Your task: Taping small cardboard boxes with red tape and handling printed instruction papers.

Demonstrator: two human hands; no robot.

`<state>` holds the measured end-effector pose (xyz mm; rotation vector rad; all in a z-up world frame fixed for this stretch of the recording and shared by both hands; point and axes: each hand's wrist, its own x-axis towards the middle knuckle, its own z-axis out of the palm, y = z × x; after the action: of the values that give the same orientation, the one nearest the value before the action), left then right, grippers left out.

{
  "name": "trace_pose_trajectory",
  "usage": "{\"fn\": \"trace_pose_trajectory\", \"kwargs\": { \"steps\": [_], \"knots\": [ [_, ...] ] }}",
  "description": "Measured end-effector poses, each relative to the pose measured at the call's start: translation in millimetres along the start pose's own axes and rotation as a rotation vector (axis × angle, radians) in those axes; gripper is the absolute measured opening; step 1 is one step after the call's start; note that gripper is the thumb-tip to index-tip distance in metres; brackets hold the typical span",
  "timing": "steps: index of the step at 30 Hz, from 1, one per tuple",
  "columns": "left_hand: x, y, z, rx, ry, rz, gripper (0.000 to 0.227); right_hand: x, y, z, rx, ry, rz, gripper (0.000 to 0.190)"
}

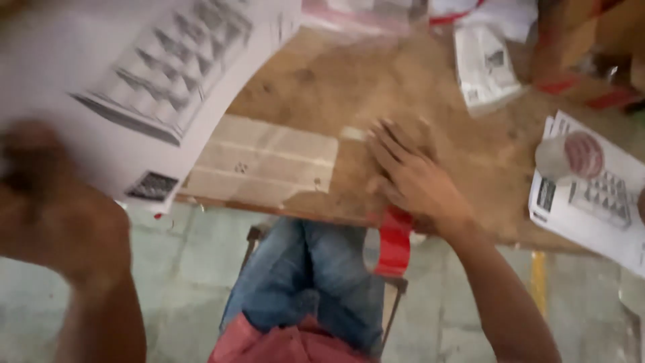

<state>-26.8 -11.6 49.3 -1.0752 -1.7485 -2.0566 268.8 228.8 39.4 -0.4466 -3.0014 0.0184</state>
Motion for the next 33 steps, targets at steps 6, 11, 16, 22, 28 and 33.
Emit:
{"fn": "trace_pose_trajectory", "kwargs": {
  "steps": [6,11,16,22,28,33],
  "knots": [
    [5.0,9.1,-4.9,0.065,0.087,0.021,0.018,-49.2,26.5,-15.6,-0.088,-0.002,0.238,0.090],
    [13.0,14.6,20.1,-0.359,-0.035,-0.072,0.024,12.6,33.8,-25.7,0.664,0.451,0.178,0.100],
    [22.0,-17.9,16.9,-0.155,-0.178,-0.345,0.023,96.7,31.8,-26.7,1.328,0.427,0.147,0.057],
    [8.4,-39.1,43.5,-0.359,-0.211,-0.576,0.034,85.2,-28.7,-58.5,0.419,0.639,0.178,0.022],
    [-37.5,-15.0,91.9,-0.506,-0.112,-0.682,0.046,106.8,-122.4,-17.4,0.079,0.436,-0.027,0.079],
    [-42.3,-3.7,90.6,-0.732,-0.064,-0.642,0.049,113.0,-149.3,-18.1,0.097,0.413,-0.044,0.076]
  ]
}}
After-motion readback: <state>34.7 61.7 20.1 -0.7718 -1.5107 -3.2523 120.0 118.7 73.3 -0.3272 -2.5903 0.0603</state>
